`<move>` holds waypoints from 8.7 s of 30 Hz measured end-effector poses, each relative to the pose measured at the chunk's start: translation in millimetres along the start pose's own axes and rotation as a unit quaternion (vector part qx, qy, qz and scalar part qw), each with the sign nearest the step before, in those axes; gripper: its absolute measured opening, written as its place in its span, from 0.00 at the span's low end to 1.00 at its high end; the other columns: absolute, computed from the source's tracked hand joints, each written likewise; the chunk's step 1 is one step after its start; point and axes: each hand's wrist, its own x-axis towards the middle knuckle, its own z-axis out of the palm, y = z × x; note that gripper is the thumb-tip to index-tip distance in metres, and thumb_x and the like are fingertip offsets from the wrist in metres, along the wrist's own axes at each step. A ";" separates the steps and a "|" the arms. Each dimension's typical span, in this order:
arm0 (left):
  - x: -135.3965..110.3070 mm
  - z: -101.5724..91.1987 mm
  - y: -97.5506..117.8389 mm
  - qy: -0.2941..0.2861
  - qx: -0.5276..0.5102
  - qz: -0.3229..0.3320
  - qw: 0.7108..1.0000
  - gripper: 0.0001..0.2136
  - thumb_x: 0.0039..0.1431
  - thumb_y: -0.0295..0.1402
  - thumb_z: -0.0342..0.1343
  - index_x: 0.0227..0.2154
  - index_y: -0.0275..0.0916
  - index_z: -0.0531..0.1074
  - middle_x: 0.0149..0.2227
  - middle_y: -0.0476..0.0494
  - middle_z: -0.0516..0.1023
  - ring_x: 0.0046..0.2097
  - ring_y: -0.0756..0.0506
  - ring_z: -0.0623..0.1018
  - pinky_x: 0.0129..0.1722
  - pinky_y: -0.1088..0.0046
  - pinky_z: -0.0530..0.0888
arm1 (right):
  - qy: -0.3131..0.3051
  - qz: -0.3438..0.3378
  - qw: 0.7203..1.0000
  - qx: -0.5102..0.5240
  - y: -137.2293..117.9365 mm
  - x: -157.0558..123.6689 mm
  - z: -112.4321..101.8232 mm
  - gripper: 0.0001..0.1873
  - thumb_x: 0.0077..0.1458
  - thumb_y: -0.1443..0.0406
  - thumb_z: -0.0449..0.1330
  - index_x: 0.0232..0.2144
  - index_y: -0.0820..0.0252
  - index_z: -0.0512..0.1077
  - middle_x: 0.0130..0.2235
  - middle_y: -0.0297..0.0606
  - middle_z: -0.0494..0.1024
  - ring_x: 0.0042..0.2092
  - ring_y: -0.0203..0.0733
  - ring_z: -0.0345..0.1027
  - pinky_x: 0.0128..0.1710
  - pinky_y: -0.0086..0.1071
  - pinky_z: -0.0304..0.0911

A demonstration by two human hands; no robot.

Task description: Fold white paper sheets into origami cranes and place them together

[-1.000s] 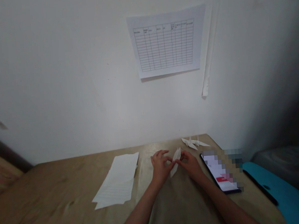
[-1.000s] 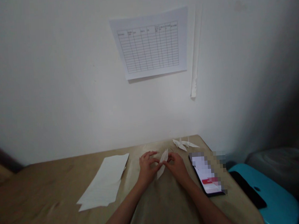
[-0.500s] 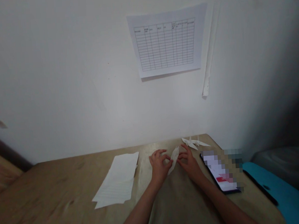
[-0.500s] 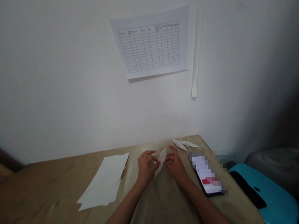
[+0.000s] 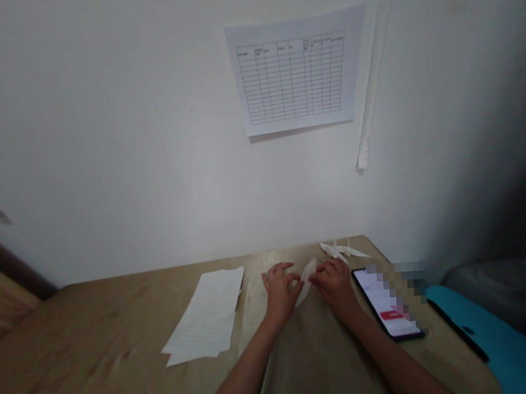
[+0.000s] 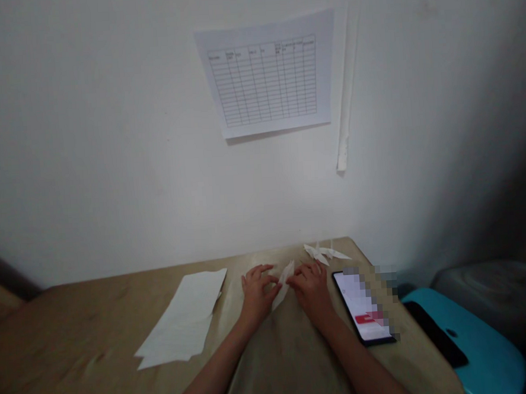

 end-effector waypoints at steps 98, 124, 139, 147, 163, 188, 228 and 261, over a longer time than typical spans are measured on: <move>5.2 -7.5 -3.0 -0.020 -0.014 -0.017 1.000 0.03 0.52 0.34 0.70 0.28 0.51 0.82 0.57 0.49 0.77 0.65 0.34 0.64 0.64 0.30 0.46 | -0.045 0.204 0.961 0.183 22.7 6.8 -1.2 0.06 0.47 0.58 0.69 0.24 0.52 0.80 0.39 0.39 0.81 0.49 0.51 0.69 0.58 0.48 0.55; 4.3 -10.3 -3.6 0.009 -0.021 -0.018 1.000 0.03 0.50 0.33 0.70 0.27 0.50 0.83 0.55 0.49 0.78 0.64 0.34 0.64 0.65 0.33 0.44 | -0.089 0.159 0.969 0.168 27.8 6.7 -1.3 0.08 0.54 0.57 0.65 0.31 0.50 0.83 0.36 0.37 0.82 0.44 0.49 0.71 0.52 0.44 0.59; 4.1 -10.1 -3.0 -0.005 -0.027 -0.026 0.999 0.03 0.50 0.34 0.71 0.27 0.51 0.83 0.56 0.49 0.78 0.65 0.34 0.63 0.65 0.33 0.44 | -0.087 0.140 0.977 0.133 27.5 6.6 -1.1 0.08 0.56 0.60 0.62 0.28 0.53 0.79 0.37 0.37 0.81 0.46 0.48 0.71 0.59 0.47 0.52; 4.3 -7.6 -4.3 -0.010 -0.017 -0.022 1.000 0.03 0.51 0.35 0.70 0.27 0.51 0.83 0.56 0.50 0.78 0.64 0.34 0.64 0.65 0.32 0.45 | -0.085 0.102 0.988 0.080 24.2 4.8 -2.5 0.08 0.58 0.63 0.60 0.29 0.51 0.78 0.37 0.36 0.81 0.46 0.48 0.70 0.64 0.52 0.44; 1.1 -4.5 -2.8 -0.024 -0.002 0.009 1.000 0.02 0.52 0.37 0.70 0.29 0.53 0.83 0.56 0.50 0.77 0.64 0.34 0.63 0.64 0.30 0.44 | -0.114 0.094 0.980 0.130 11.2 1.2 4.8 0.05 0.56 0.59 0.65 0.31 0.52 0.78 0.40 0.37 0.80 0.48 0.48 0.70 0.63 0.49 0.48; 0.0 -1.9 0.4 -0.019 0.005 0.032 0.999 0.04 0.50 0.33 0.71 0.26 0.50 0.82 0.56 0.50 0.77 0.65 0.35 0.63 0.66 0.30 0.40 | -0.110 0.235 0.960 0.102 13.8 2.3 9.5 0.06 0.49 0.61 0.65 0.28 0.57 0.79 0.37 0.40 0.81 0.46 0.51 0.71 0.56 0.47 0.56; 9.3 -13.0 -15.1 -0.040 0.010 -0.041 0.998 0.02 0.52 0.35 0.69 0.29 0.51 0.83 0.55 0.50 0.78 0.64 0.34 0.65 0.64 0.29 0.45 | -0.047 0.184 0.975 0.115 32.3 7.3 -2.6 0.06 0.54 0.64 0.61 0.28 0.54 0.79 0.40 0.39 0.82 0.51 0.51 0.68 0.58 0.46 0.54; 4.6 -12.7 -7.4 0.039 0.005 -0.056 0.998 0.03 0.58 0.33 0.63 0.29 0.46 0.80 0.57 0.48 0.77 0.65 0.33 0.63 0.63 0.28 0.46 | -0.002 0.257 0.952 0.164 22.2 2.4 4.2 0.16 0.52 0.50 0.64 0.32 0.57 0.77 0.42 0.44 0.78 0.51 0.54 0.68 0.56 0.47 0.60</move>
